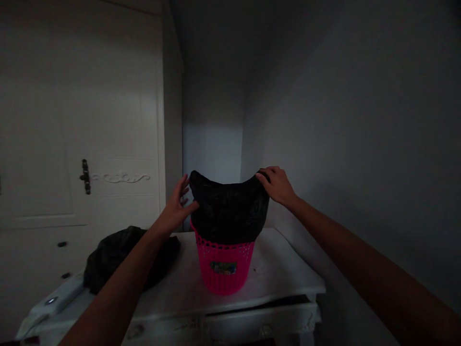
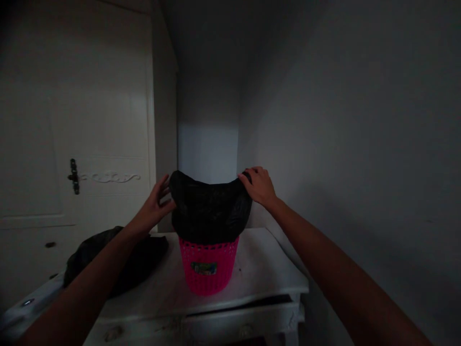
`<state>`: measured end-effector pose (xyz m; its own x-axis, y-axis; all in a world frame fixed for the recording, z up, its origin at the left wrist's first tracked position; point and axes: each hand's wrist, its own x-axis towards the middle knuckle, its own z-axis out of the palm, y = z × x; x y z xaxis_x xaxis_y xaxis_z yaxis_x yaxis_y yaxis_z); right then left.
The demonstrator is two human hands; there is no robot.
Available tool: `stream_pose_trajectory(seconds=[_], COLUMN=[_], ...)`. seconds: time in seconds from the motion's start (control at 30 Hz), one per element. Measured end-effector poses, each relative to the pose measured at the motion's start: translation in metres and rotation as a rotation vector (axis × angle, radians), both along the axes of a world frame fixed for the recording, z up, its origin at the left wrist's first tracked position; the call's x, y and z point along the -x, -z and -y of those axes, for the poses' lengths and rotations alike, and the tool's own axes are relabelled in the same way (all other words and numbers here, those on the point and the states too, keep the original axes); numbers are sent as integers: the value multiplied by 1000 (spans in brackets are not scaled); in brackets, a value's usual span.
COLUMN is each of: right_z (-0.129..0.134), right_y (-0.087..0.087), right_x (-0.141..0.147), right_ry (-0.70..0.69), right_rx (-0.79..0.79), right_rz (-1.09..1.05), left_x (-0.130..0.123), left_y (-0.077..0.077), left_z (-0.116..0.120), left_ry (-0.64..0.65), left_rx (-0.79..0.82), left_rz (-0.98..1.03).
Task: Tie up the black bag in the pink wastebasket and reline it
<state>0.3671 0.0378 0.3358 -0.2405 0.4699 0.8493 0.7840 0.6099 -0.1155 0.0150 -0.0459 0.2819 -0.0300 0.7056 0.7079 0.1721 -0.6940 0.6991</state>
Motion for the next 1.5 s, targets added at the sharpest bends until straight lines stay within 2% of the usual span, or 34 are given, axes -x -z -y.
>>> stream_pose_trajectory(seconds=[0.07, 0.17, 0.23, 0.3, 0.4, 0.47, 0.5, 0.57, 0.63, 0.7, 0.77, 0.87, 0.93, 0.97, 1.0, 1.07, 1.13, 1.17, 1.23, 1.3, 1.37, 1.43, 1.5], right_z=[28, 68, 84, 89, 85, 85, 87, 92, 96, 92, 80, 51, 33, 26, 20, 14, 11, 11, 11, 15, 22, 33, 45], right_y=[6, 15, 18, 16, 10, 5, 3, -1, -5, -7, -6, 1, 8, 13, 17, 26, 33, 35, 35, 28, 16, 3, -8], right_x=[24, 66, 88, 102, 108, 108, 108, 108, 106, 99, 86, 59, 42, 36, 30, 25, 24, 26, 31, 38, 46, 55, 64], right_ry=[-143, -394, -506, -545, -438, -377, -396, -552, -755, -836, -699, -244, -40, -22, -59, -219, -366, -414, -497, -610, -756, -907, -1016], right_rx=[-58, -13, 23, 56, 90, 91, 98, 154, 231, 241, 147, -8, 78, 195, 349, 661, 836, 850, 769, 645, 568, 581, 647], right_rz=[55, 228, 245, 222, 189, 101, 49, 34, 131, 178, 25, -391, -582, -639, -675, -689, -649, -633, -656, -773, -896, -925, -880], left_x=[-10, -33, -48, -56, -56, -52, -50, -50, -55, -61, -67, -74, -77, -77, -78, -79, -80, -81, -84, -88, -91, -93, -96], left_y=[8, 7, 2, -2, 1, 7, 10, 13, 11, 6, 0, -5, -8, -9, -10, -13, -14, -14, -13, -11, -8, -8, -9], left_z=[2, 15, 30, 45, 57, 55, 51, 40, 31, 26, 25, 30, 33, 33, 32, 30, 26, 24, 20, 16, 13, 9, 6], left_ry=[68, 151, 162, 142, 65, 37, 35, 46, 58, 55, 55, 172, 283, 325, 358, 418, 431, 398, 254, 89, -17, -52, -17], left_rx=[96, 137, 119, 94, 0, -108, -157, -200, -170, -105, -38, 93, 192, 233, 264, 305, 318, 311, 272, 236, 211, 185, 183], left_rz=[79, 176, 109, 3, -30, -25, -44, -91, -93, -51, 61, 427, 679, 767, 825, 855, 801, 746, 620, 476, 345, 234, 141])
